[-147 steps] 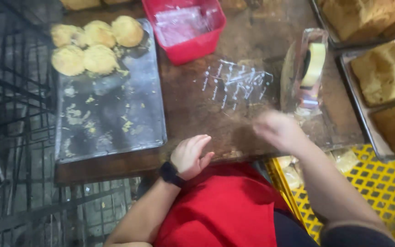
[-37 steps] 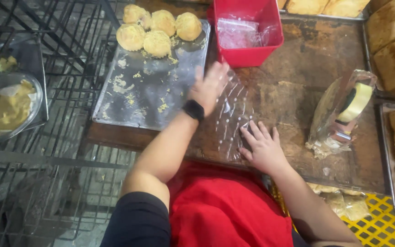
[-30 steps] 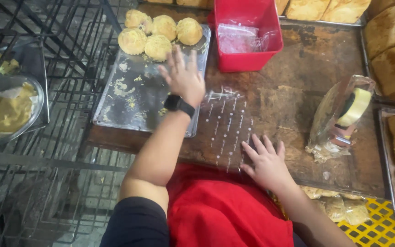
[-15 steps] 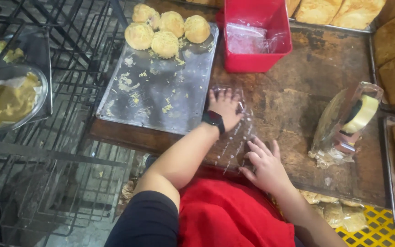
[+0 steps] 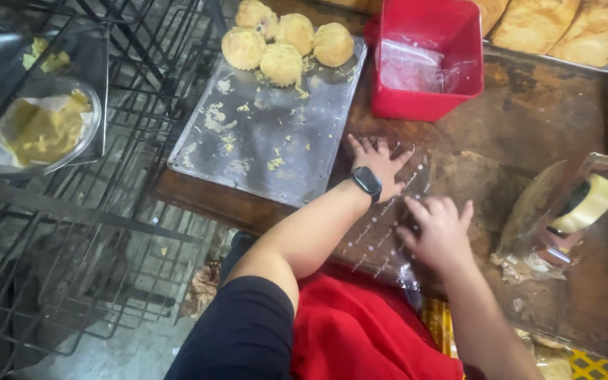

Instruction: The person picks up a bun from a tray, places it onto a plastic sheet, and wraps it by hand. They secure the plastic with tape from a dispenser and place the wrapped bun into a yellow crate, repeating the process for several buns.

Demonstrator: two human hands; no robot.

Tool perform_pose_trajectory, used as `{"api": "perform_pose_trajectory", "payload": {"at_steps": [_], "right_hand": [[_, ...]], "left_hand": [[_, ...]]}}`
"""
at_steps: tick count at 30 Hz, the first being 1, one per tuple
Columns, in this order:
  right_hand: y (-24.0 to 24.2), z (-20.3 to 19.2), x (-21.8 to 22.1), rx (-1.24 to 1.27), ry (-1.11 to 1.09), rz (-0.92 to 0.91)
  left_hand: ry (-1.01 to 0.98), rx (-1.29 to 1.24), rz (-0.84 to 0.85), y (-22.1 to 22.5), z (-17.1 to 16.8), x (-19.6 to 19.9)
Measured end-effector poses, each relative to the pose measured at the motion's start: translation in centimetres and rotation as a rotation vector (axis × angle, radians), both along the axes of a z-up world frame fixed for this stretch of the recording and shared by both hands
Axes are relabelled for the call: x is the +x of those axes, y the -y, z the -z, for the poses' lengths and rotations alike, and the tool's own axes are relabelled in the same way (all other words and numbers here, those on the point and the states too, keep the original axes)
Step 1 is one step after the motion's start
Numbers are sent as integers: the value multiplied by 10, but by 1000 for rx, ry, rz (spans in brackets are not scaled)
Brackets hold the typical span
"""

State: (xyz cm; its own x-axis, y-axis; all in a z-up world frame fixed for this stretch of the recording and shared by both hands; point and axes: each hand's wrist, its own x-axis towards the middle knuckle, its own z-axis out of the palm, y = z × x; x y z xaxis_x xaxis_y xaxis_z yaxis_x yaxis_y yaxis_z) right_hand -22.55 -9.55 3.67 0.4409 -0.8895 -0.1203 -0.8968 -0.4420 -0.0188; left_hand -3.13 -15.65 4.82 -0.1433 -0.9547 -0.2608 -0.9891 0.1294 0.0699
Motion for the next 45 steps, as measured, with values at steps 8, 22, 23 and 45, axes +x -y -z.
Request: {"api": "perform_pose_trajectory", "payload": {"at_steps": [8,22,23,45], "right_hand": [[35,44,-17,-205,206,20],[37,27,-5,-128,148,88],[37,25,-4,-122,153,92],[45,66,-34,-308,525,-2]], "left_hand": [[-437,-568,-356,43,38,78],[-2106,-410,-1423,180,149,298],[-2054,-425,-1421,183,149,297],[-2455,204,-383,23,52,176]]}}
